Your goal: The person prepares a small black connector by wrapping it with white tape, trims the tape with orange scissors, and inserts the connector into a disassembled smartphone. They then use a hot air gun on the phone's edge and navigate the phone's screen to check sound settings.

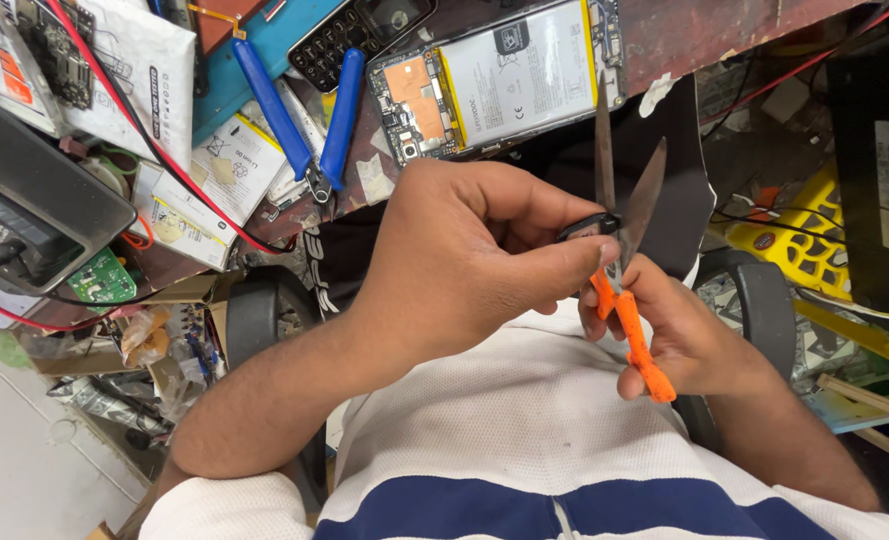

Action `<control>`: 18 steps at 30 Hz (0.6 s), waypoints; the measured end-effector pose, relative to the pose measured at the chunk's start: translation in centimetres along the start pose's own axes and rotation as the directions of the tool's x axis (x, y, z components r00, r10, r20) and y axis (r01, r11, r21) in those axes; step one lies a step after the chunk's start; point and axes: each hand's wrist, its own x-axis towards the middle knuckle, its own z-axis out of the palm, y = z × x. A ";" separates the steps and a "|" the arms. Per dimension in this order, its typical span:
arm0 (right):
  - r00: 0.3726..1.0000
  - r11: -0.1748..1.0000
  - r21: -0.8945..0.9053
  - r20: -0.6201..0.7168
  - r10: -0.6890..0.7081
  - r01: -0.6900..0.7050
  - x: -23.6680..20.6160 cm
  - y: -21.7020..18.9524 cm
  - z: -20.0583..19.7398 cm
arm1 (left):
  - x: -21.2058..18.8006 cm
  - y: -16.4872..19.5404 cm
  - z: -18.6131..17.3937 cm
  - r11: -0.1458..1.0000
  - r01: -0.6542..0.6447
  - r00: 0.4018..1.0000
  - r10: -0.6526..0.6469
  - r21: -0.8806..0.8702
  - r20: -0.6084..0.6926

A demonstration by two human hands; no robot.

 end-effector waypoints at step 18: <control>0.994 0.957 -0.271 -0.008 -0.109 0.103 1.1 -1.8 -0.5 | 0.3 1.6 -2.5 0.941 -0.050 0.995 0.017 0.335 0.102</control>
